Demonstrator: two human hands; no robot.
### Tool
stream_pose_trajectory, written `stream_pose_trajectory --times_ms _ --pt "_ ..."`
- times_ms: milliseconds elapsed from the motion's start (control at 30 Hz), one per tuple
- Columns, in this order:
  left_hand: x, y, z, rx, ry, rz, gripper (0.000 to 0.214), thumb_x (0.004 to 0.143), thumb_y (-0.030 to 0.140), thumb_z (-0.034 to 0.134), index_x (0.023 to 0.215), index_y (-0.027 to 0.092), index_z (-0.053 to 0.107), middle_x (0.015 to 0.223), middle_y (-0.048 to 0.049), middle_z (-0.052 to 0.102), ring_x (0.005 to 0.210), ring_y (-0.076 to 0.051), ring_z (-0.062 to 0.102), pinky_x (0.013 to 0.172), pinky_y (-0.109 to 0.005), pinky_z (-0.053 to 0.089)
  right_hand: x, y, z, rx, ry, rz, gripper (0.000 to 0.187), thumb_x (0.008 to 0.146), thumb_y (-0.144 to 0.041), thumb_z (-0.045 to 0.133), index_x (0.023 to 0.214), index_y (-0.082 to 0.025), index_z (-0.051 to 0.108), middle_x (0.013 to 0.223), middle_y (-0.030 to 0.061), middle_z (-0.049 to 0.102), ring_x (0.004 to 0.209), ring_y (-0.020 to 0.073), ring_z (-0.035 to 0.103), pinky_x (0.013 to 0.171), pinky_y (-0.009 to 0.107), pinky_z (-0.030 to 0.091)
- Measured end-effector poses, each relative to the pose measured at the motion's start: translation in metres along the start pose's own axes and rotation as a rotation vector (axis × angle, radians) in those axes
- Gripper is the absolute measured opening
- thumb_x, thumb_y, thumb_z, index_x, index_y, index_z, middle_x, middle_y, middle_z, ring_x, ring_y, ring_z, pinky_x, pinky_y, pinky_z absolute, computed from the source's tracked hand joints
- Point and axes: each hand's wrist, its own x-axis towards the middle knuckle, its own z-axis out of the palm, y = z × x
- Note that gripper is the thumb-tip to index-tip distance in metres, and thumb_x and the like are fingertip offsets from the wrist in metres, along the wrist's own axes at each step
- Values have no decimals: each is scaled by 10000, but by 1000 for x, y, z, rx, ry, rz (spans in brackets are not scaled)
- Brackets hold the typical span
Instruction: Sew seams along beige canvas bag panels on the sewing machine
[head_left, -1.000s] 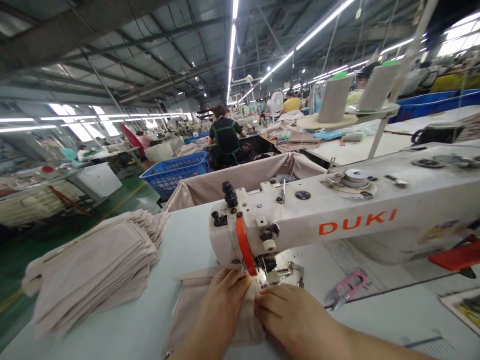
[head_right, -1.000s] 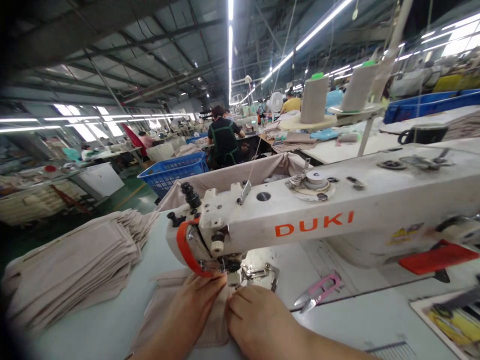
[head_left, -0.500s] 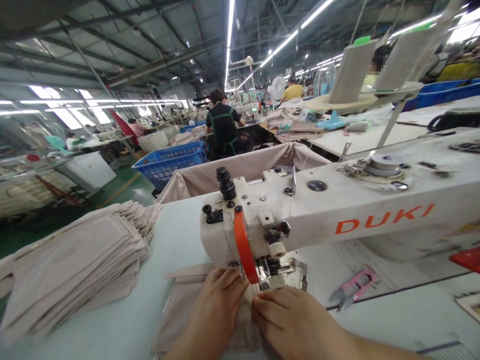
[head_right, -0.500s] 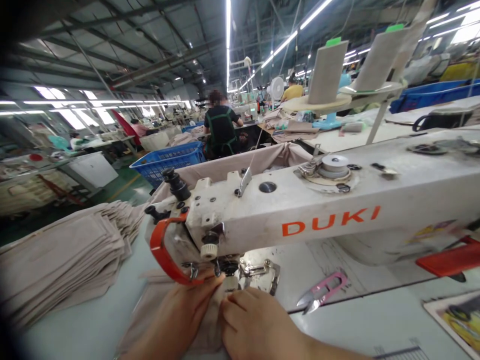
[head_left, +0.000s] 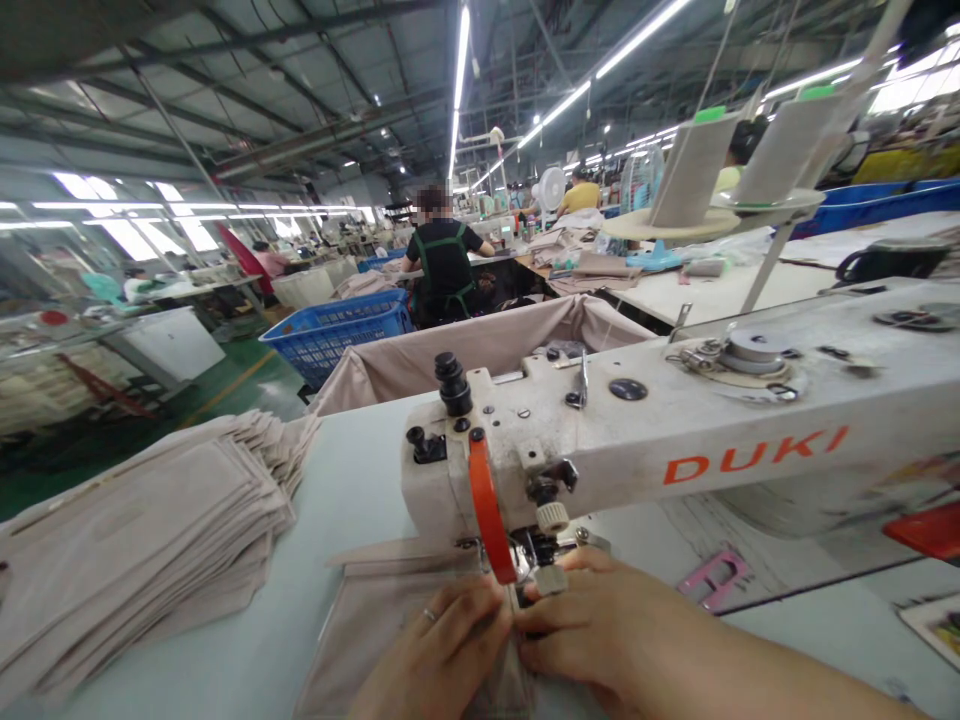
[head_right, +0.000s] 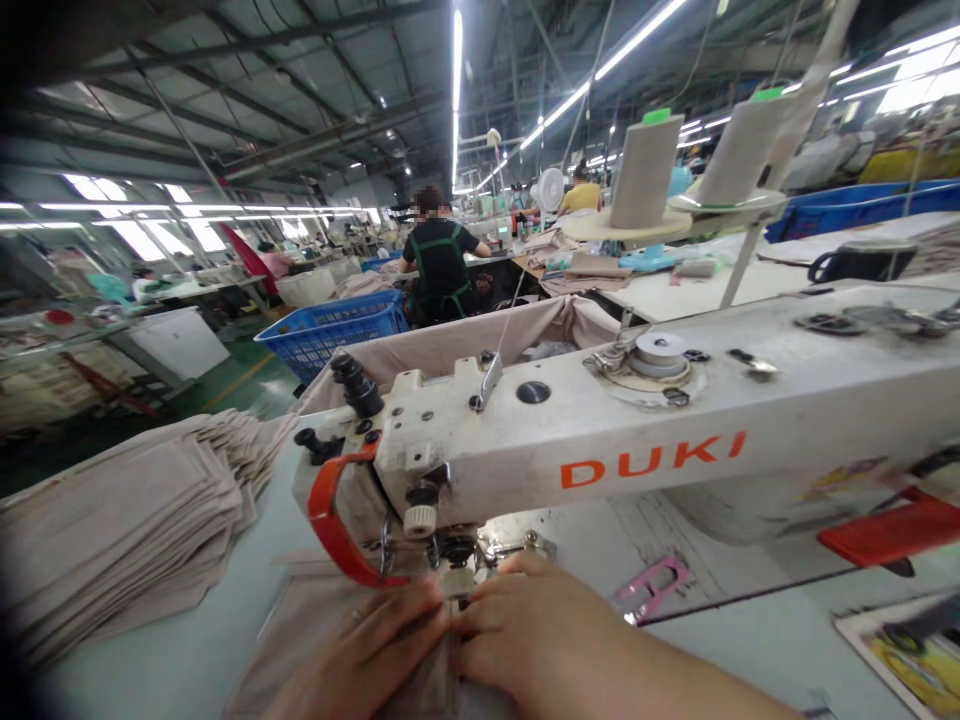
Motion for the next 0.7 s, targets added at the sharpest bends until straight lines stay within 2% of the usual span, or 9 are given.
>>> stream_pose_trajectory --times_ms 67,133,200,300,367,433,500,567,700 --pt "-8 2 5 23 66 61 259 1013 277 458 1166 156 628 1102 -63 743 1079 -177 683 958 -252 567 -8 6 -24 93 -31 72 298 858 -73 613 1068 -272 683 1077 -1 710 1039 182 631 926 323 455" --pt "-9 7 6 31 39 56 246 980 165 447 1137 152 636 1090 -52 754 1099 -161 687 978 -235 557 -11 14 -29 80 -10 172 340 815 -18 601 1046 -257 672 1074 21 692 1031 207 621 902 345 457" --pt "-5 13 3 36 32 6 309 905 62 425 1096 157 647 1059 -39 766 1056 -150 709 950 -219 572 -7 22 -18 -14 82 312 269 791 -36 651 989 -219 657 997 44 679 966 239 618 842 362 469" --pt "4 20 -3 51 44 -94 322 887 57 409 1066 159 656 1012 -48 769 971 -168 733 910 -255 603 3 25 8 -131 202 444 129 821 -97 685 895 -184 626 871 50 652 838 241 604 739 356 469" --pt "6 20 -7 44 40 -106 278 947 104 422 1091 157 654 995 -52 762 940 -156 731 906 -237 600 6 19 17 -109 209 341 71 869 -136 660 872 -190 614 884 45 648 838 232 593 739 353 465" --pt "6 17 -11 41 21 -100 285 989 117 417 1167 153 637 1056 -54 751 998 -132 714 942 -200 572 5 10 20 -25 164 127 22 929 -181 613 920 -196 625 944 36 658 883 213 592 781 344 466" --pt "4 14 -13 64 -8 -106 342 1004 94 381 1261 151 601 1170 -59 726 1109 -120 678 994 -192 539 1 2 21 41 110 -53 78 982 -234 572 985 -195 639 970 24 671 917 192 599 821 330 465" --pt "2 14 -11 88 -57 -88 389 1003 77 365 1315 169 579 1235 -51 703 1177 -126 648 1032 -214 523 -1 -2 25 27 81 -119 100 998 -264 573 997 -195 645 975 6 684 937 179 609 835 322 464" --pt "3 20 2 131 -52 -36 338 1013 108 395 1239 194 632 1160 -38 718 1143 -151 663 1055 -275 525 -2 0 36 -71 144 -163 108 976 -279 624 910 -194 633 933 -14 692 911 178 620 769 330 464"
